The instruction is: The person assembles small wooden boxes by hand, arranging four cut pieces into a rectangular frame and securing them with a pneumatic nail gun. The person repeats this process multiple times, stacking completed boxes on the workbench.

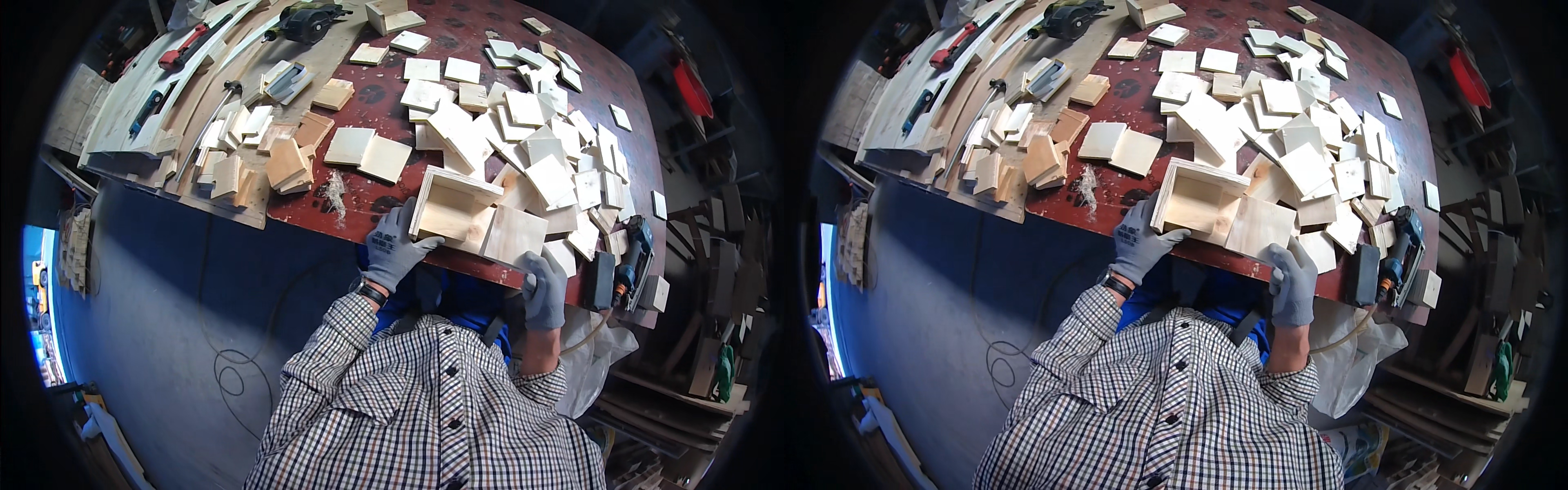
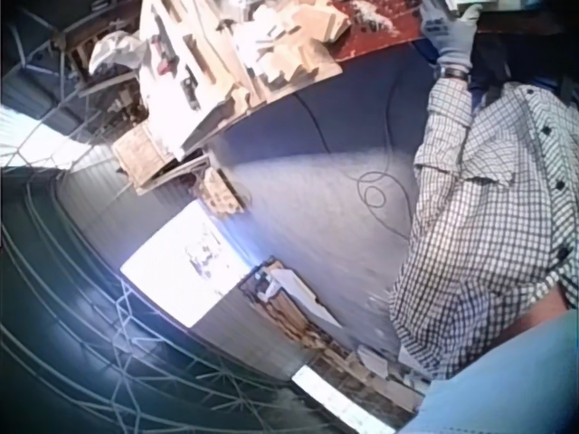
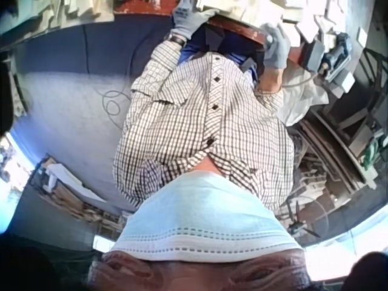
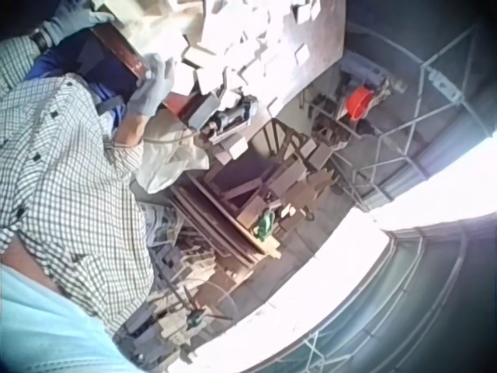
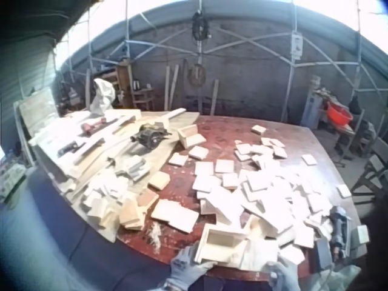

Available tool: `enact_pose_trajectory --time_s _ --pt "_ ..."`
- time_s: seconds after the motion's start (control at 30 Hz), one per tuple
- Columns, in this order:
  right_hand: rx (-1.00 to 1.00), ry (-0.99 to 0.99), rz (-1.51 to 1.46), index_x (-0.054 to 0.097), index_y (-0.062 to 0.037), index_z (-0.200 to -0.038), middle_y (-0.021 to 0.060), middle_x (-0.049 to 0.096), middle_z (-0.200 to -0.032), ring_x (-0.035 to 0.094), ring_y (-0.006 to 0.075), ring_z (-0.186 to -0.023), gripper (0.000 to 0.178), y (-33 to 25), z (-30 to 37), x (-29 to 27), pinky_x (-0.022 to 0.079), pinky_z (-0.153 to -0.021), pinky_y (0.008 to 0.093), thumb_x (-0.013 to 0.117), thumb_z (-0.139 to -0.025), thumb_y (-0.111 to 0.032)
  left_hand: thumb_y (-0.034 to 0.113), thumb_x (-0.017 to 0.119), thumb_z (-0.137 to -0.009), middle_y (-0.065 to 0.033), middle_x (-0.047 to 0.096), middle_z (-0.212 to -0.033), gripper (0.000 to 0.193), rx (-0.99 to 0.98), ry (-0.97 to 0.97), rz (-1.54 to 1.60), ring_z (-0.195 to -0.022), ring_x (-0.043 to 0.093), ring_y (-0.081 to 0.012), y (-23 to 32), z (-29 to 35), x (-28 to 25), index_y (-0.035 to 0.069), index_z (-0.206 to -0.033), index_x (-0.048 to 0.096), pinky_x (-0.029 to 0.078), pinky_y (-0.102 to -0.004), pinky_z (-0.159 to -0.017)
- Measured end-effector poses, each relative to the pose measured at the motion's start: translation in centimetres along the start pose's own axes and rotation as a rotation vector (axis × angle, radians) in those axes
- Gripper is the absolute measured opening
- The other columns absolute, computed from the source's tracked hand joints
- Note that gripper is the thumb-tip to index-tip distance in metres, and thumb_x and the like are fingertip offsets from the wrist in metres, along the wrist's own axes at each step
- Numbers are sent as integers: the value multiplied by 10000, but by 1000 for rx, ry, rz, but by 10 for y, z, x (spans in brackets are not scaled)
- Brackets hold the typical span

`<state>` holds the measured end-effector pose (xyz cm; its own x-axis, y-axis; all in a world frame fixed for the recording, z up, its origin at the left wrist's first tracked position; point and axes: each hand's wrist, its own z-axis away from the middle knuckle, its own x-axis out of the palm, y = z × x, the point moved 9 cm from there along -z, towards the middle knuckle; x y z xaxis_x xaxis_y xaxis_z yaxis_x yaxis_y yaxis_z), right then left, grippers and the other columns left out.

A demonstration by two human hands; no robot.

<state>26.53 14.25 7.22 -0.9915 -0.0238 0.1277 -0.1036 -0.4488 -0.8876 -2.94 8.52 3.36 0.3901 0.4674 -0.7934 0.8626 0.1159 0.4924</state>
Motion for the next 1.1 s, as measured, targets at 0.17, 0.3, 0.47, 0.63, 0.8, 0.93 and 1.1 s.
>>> enact_pose_trajectory --time_s 0.17,0.3,0.47,0.63,0.8,0.93,1.1 --pt "-79 -81 44 651 34 -1318 -39 602 -833 416 -2 -533 453 -24 11 22 319 -439 177 712 -923 -180 600 881 -726 -116 698 -1156 920 -18 5 33 -1053 700 -323 -3 3 1 87 -1430 584 596 -433 -856" --pt "-226 -214 147 613 66 -1399 40 688 -937 513 19 -593 583 -63 24 68 397 -494 173 743 -898 -202 537 912 -723 -117 699 -1165 862 12 51 73 -1051 701 -313 -2 6 -1 77 -1383 601 595 -428 -846" --pt "-548 -486 439 588 107 -1406 131 730 -981 730 162 -785 709 -93 22 180 575 -670 216 797 -830 -249 590 836 -796 -131 674 -1168 819 -57 -108 141 -1061 690 -320 -5 5 7 48 -1362 600 596 -451 -810" --pt "-487 -688 948 726 73 -1120 176 741 -896 733 238 -648 527 -50 -8 308 620 -598 345 766 -790 -336 506 834 -819 -129 718 -1142 633 -30 -7 167 -1061 699 -316 -9 3 8 72 -1246 660 570 -453 -891" --pt "-347 -775 1073 762 -2 -968 133 749 -810 743 243 -689 440 14 -39 353 619 -547 366 767 -765 -392 425 774 -867 -129 735 -1148 480 -137 -78 274 -1076 702 -324 -17 10 14 83 -1189 678 552 -460 -920" --pt "-139 -850 888 767 7 -902 95 705 -750 659 175 -716 309 48 -57 357 532 -691 354 763 -791 -281 545 766 -860 -207 563 -1430 782 -34 -48 215 -1276 571 -392 -12 17 29 51 -1431 561 480 -504 -1051" --pt "-306 -854 976 776 51 -928 92 710 -739 650 177 -694 327 32 -72 373 516 -646 366 762 -781 -240 564 773 -853 -266 562 -1386 913 -31 -39 248 -1237 589 -438 -10 16 45 2 -1511 482 492 -513 -1031"
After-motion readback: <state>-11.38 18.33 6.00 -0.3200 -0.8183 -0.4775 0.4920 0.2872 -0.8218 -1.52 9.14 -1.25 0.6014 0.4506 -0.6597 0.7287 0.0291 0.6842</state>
